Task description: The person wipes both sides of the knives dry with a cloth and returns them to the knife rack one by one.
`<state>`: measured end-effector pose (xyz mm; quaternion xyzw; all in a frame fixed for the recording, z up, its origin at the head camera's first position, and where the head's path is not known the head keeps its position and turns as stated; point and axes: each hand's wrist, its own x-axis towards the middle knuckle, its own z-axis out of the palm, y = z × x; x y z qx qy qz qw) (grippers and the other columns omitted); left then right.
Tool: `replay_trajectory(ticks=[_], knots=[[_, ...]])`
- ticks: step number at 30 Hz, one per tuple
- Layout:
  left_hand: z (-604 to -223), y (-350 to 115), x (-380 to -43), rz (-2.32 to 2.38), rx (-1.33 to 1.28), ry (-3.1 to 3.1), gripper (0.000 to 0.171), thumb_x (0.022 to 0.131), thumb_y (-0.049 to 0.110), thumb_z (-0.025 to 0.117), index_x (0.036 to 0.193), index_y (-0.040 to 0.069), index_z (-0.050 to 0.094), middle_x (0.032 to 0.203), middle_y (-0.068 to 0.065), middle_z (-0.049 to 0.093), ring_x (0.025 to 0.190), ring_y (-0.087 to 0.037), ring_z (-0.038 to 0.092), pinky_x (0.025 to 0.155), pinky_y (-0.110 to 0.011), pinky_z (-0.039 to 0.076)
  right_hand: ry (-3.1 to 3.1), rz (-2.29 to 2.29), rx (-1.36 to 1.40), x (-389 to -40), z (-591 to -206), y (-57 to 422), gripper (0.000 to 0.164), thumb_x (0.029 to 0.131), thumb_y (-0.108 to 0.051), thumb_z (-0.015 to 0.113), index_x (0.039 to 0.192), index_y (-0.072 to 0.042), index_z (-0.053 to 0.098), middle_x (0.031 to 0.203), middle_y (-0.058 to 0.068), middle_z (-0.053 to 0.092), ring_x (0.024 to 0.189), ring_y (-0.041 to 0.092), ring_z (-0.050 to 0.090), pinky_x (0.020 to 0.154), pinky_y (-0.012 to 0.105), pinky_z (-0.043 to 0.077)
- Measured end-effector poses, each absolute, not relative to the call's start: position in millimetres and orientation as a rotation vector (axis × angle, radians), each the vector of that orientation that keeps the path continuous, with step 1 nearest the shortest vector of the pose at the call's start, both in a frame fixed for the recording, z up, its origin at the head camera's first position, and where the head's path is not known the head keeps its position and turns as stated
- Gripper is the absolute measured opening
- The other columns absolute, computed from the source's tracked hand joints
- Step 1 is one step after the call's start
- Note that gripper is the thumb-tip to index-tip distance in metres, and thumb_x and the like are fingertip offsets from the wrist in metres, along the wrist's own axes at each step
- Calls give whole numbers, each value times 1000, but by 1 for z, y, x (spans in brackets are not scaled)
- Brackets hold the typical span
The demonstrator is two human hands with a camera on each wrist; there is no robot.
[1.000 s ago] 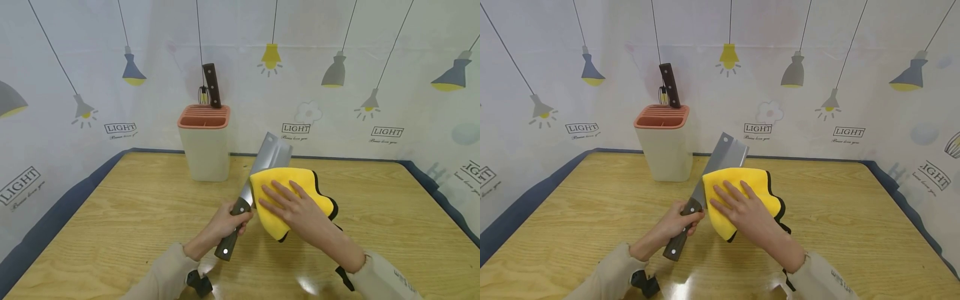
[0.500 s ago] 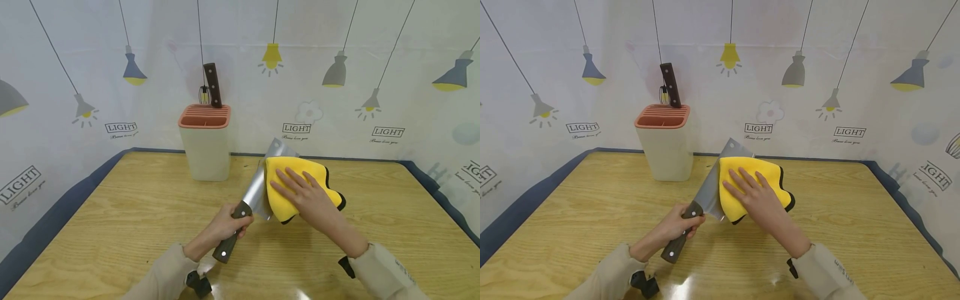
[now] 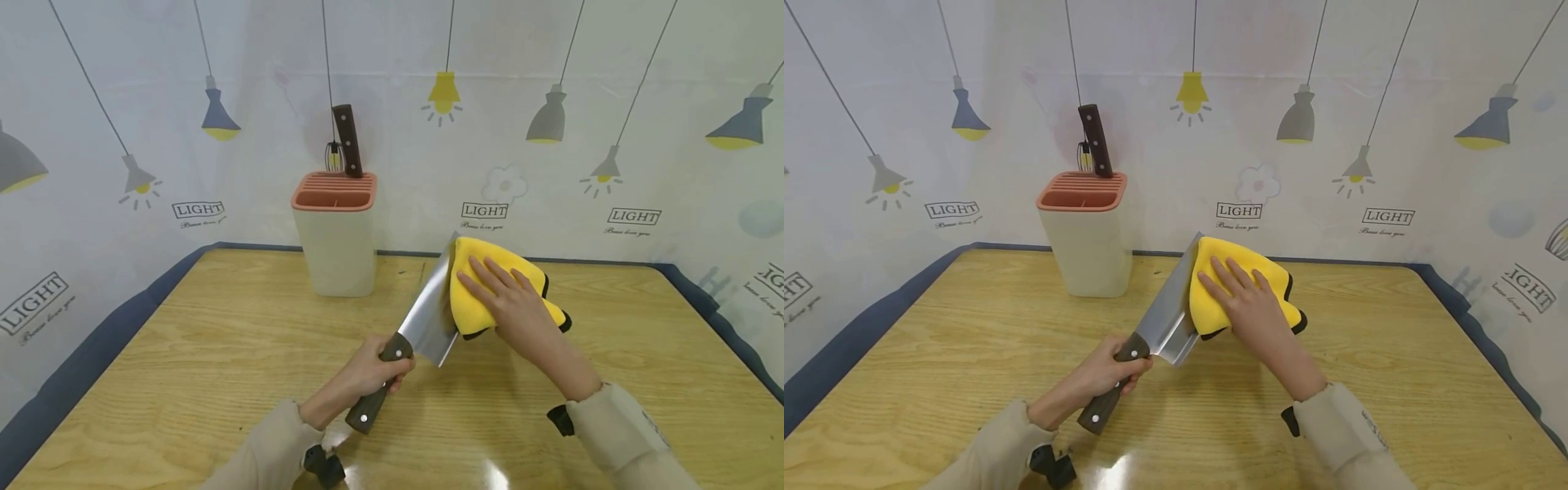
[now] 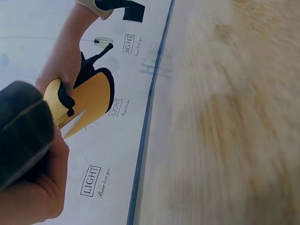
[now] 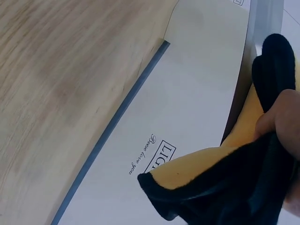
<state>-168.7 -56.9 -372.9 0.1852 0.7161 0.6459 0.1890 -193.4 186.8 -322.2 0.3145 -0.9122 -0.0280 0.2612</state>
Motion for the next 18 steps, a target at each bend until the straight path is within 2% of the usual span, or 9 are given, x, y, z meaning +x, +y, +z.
replay_trajectory(ticks=[18], knots=[[-372, -57, -167, 1811, 533, 2028, 12, 83, 5, 55, 85, -6, 52, 53, 0, 47, 42, -7, 43, 41, -19, 37, -2507, 8, 724, -199, -327, 199, 76, 63, 18, 65, 131, -5, 41, 136, 19, 36, 121, 37, 38, 88, 53, 38]])
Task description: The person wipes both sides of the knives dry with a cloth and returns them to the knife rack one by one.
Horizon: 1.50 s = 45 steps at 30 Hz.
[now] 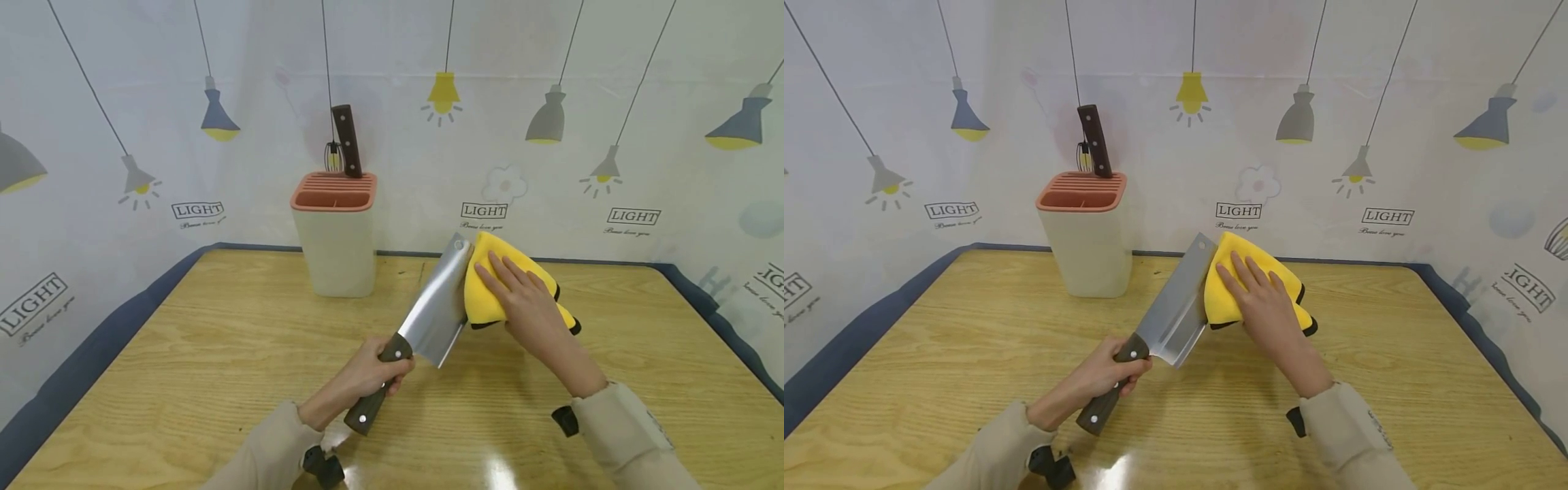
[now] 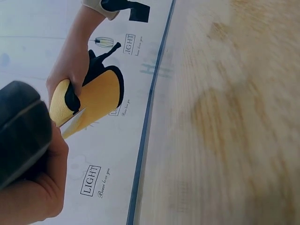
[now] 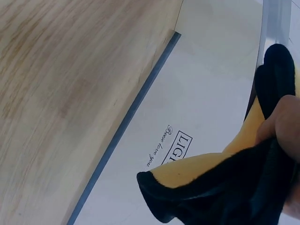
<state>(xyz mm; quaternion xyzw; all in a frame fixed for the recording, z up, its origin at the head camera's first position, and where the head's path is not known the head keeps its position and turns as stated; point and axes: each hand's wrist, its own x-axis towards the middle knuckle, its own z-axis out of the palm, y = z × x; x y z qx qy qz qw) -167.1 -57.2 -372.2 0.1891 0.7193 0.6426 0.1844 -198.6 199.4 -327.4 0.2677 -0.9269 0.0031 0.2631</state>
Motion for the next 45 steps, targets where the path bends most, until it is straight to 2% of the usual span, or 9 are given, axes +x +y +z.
replay_trajectory(ticks=[8, 18, 27, 33, 45], knots=[[-371, -58, -167, 1808, 530, 2012, 13, 84, 6, 55, 87, -6, 52, 55, 0, 47, 42, -6, 44, 41, -19, 38, -2424, -31, 743, -197, -330, 200, 77, 60, 19, 67, 129, -5, 43, 135, 20, 37, 120, 38, 38, 87, 56, 38], [-371, -57, -168, 1826, 491, 2017, 12, 83, 5, 54, 85, -7, 53, 53, 1, 47, 41, -6, 44, 41, -19, 38, -2348, -130, 805, -188, -335, 192, 86, 52, 12, 77, 129, -7, 44, 135, 18, 38, 122, 36, 37, 90, 55, 36], [-369, -57, -169, 1817, 493, 2039, 10, 83, 7, 54, 81, -2, 51, 53, 2, 48, 41, -6, 44, 41, -19, 37, -2300, -191, 882, -176, -337, 177, 76, 60, 10, 74, 128, -11, 47, 134, 16, 40, 122, 34, 38, 92, 53, 36], [-368, -56, -169, 1833, 476, 2051, 11, 83, 7, 56, 78, 1, 48, 52, 2, 48, 40, -6, 43, 41, -19, 37, -2260, -213, 951, -169, -339, 166, 78, 59, 9, 74, 129, -12, 46, 136, 15, 39, 124, 32, 36, 93, 52, 36], [-367, -56, -174, 1888, 402, 2043, 11, 84, 9, 54, 85, -2, 51, 55, 1, 47, 43, -6, 44, 44, -19, 38, -2207, -272, 1125, -160, -342, 159, 76, 59, 6, 75, 127, -15, 49, 136, 11, 40, 125, 30, 35, 97, 50, 32]])
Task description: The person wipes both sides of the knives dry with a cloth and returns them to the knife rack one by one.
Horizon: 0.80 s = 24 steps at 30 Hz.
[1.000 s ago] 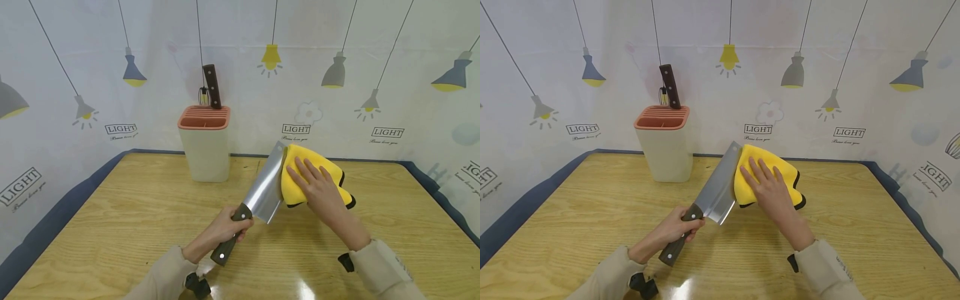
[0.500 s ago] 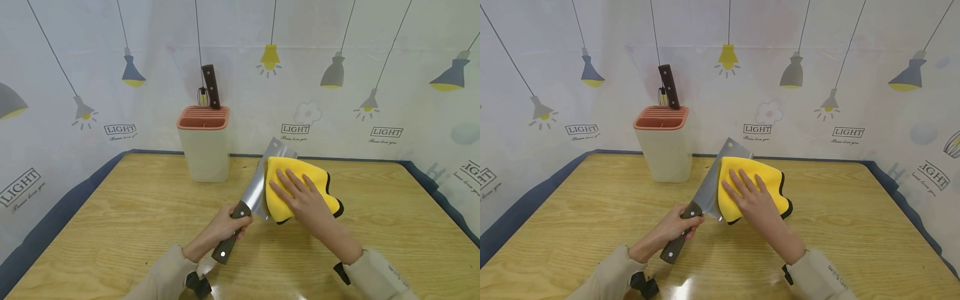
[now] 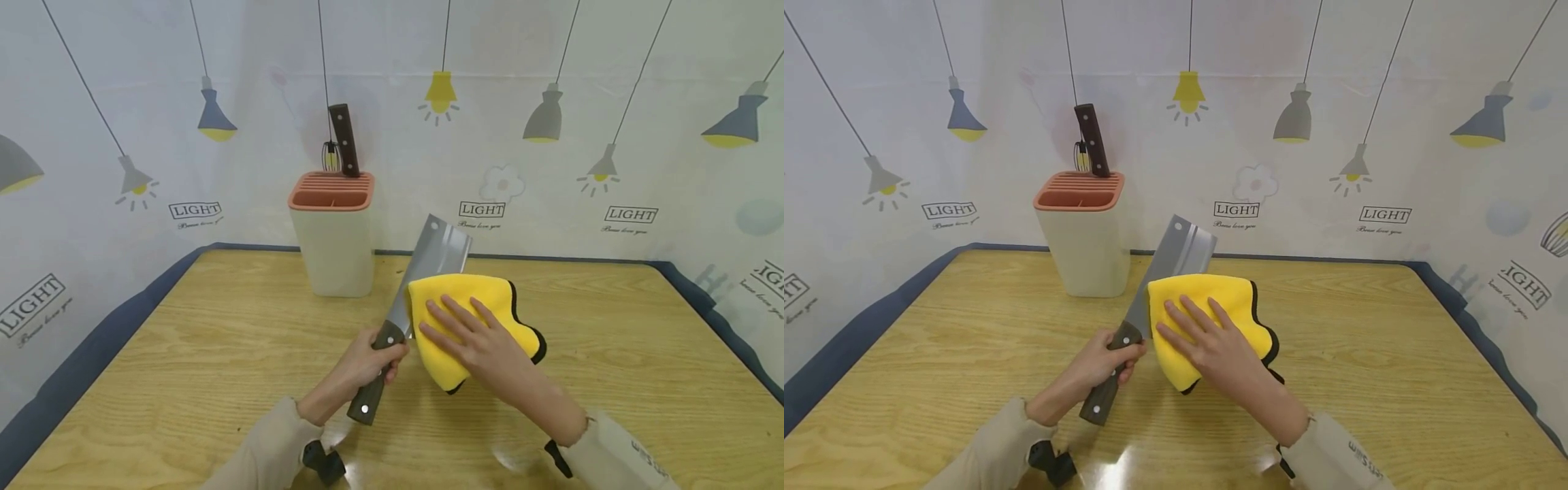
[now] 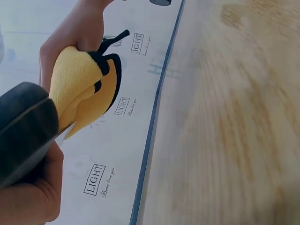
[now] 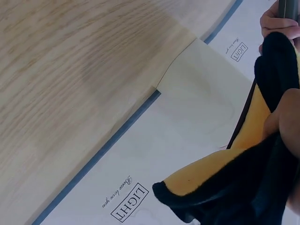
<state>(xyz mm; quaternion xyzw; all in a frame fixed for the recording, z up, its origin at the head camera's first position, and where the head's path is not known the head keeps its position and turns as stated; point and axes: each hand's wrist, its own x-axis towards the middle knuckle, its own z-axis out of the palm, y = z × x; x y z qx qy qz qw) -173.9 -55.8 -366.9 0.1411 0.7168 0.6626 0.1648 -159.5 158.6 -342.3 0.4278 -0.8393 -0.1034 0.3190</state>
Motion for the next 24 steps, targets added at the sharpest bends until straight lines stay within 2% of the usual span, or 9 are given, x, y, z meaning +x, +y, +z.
replay_trajectory(ticks=[17, 24], knots=[[-363, -58, -175, 1926, 424, 2018, 12, 86, 9, 53, 87, -3, 52, 54, 2, 46, 41, -6, 43, 42, -19, 38, -2152, -368, 1260, -155, -339, 164, 76, 59, 3, 76, 127, -16, 49, 136, 9, 39, 125, 27, 36, 98, 47, 32], [-364, -59, -176, 1928, 449, 1996, 10, 87, 6, 51, 89, -4, 51, 54, 2, 45, 41, -6, 43, 42, -18, 38, -2170, -350, 1250, -158, -338, 170, 77, 60, 7, 75, 128, -15, 47, 137, 10, 38, 126, 27, 35, 99, 48, 31]])
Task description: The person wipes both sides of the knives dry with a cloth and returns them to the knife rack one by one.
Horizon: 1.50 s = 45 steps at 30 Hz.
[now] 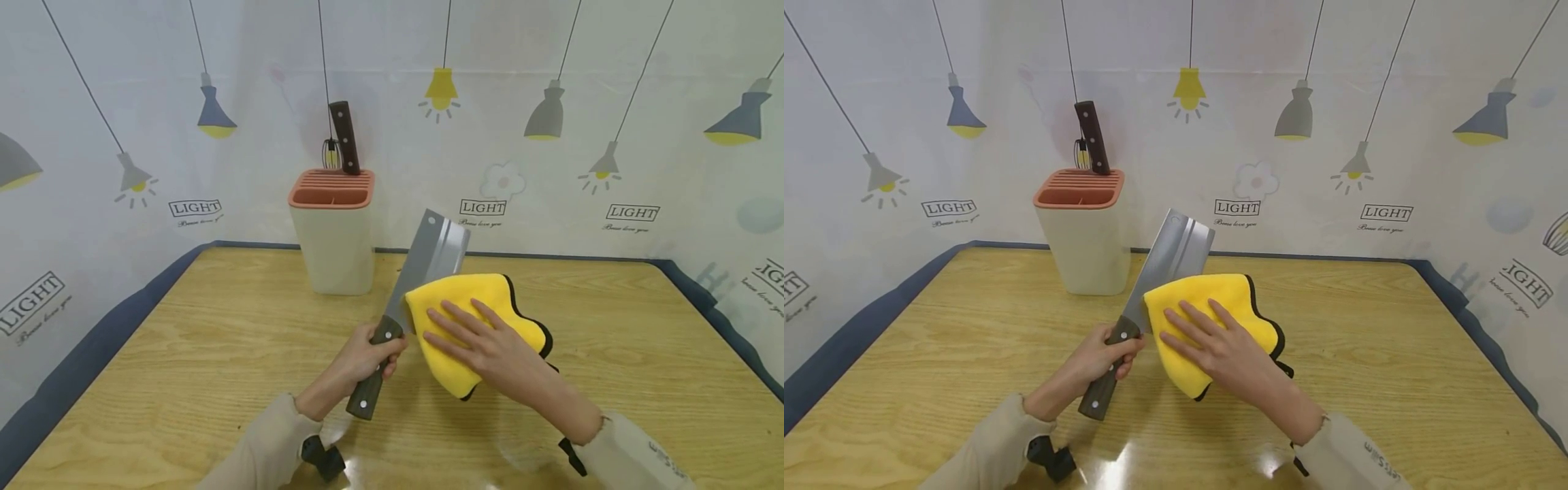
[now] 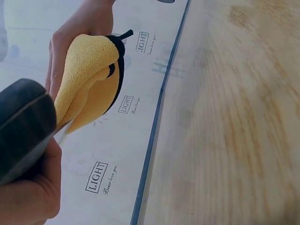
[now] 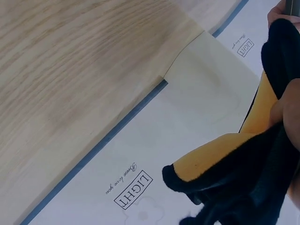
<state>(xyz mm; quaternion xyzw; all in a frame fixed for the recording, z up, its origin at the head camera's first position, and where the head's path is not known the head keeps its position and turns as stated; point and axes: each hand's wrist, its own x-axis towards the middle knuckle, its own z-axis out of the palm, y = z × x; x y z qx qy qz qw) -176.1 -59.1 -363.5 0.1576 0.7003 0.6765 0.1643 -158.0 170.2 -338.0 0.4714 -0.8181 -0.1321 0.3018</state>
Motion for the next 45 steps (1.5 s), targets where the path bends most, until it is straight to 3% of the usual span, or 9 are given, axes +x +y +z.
replay_trajectory(ticks=[15, 28, 33, 39, 45], knots=[[-368, -61, -174, 1924, 486, 1969, 12, 85, 5, 53, 76, 0, 48, 53, 2, 45, 40, -6, 43, 40, -18, 36, -2262, -260, 1148, -173, -337, 185, 84, 57, 10, 74, 132, -13, 42, 139, 12, 35, 126, 30, 34, 99, 49, 30], [-370, -62, -172, 1880, 501, 1942, 10, 85, 6, 54, 84, -2, 49, 55, 1, 45, 41, -6, 43, 40, -18, 36, -2390, -91, 985, -187, -330, 197, 92, 49, 15, 76, 131, -10, 43, 138, 16, 35, 125, 33, 33, 95, 52, 33], [-370, -62, -172, 1856, 513, 1941, 10, 85, 6, 53, 81, -3, 51, 55, 2, 45, 41, -5, 43, 40, -17, 36, -2458, -25, 903, -191, -327, 200, 89, 52, 18, 72, 131, -8, 42, 137, 19, 34, 123, 35, 35, 91, 53, 36], [-370, -64, -171, 1810, 524, 1932, 17, 87, 5, 50, 90, -12, 51, 57, 1, 45, 42, -5, 44, 41, -18, 38, -2475, 23, 848, -196, -325, 202, 79, 59, 21, 66, 130, -5, 43, 135, 21, 37, 120, 37, 39, 88, 54, 38], [-370, -64, -171, 1790, 544, 1927, 19, 87, 6, 50, 90, -12, 50, 57, 1, 46, 42, -6, 44, 41, -19, 38, -2451, -89, 808, -195, -324, 198, 76, 60, 17, 69, 128, -7, 46, 133, 20, 39, 120, 37, 39, 89, 55, 37]])
